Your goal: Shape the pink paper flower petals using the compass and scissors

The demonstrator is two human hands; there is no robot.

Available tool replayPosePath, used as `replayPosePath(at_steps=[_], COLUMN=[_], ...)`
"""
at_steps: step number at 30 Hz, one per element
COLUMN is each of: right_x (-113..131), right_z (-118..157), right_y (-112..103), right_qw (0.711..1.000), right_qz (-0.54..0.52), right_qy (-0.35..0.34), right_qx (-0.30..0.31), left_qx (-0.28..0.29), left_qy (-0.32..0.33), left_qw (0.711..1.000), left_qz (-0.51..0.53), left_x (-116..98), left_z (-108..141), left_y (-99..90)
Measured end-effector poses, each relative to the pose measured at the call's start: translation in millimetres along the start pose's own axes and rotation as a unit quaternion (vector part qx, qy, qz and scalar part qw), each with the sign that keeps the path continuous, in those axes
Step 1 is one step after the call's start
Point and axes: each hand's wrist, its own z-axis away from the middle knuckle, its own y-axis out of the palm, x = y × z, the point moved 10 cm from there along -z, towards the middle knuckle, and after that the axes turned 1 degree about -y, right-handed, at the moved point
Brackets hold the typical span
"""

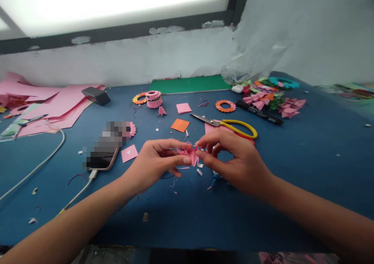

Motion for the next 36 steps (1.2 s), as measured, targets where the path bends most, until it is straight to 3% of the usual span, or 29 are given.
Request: replayPosePath(at_steps=[2,6,13,19,25,27,32,36], right_x=[8.1,10.1,18.3,32.3,37.6,32.0,14.4,10.3], right_z=[0.7,1.8,5.1,12.1,12.2,9.6,4.6,3.6], right_y=[2.5,9.8,10.2,14.5,20.4,19.1,10.7,8.8], right_qw=[0.999,0.997,0.987,0.927,0.877,0.886,0.944,0.960], right_qz=[0.029,0.040,0.127,0.324,0.423,0.414,0.306,0.263], right_qy=[-0.037,-0.042,-0.096,-0.187,-0.229,-0.207,-0.116,-0.086], right_qx=[0.009,0.041,0.034,0.024,0.008,0.012,0.045,0.053], left_qx=[-0.012,-0.037,-0.055,-0.061,-0.046,-0.037,-0.041,-0.059], left_qy=[-0.002,0.006,-0.006,-0.017,-0.029,-0.028,-0.006,0.017], left_qw=[1.000,0.999,0.998,0.997,0.997,0.997,0.998,0.998], left_qz=[0.012,0.024,0.025,0.036,0.049,0.056,0.038,-0.002], left_x=[1.0,-0.8,1.1,0.0,1.2,0.8,-4.6,-7.4], left_z=[0.3,1.0,3.0,3.2,4.8,6.3,6.8,4.5], left_y=[-2.0,-5.6,-8.4,-9.4,-3.6,-0.6,-2.5,-7.8])
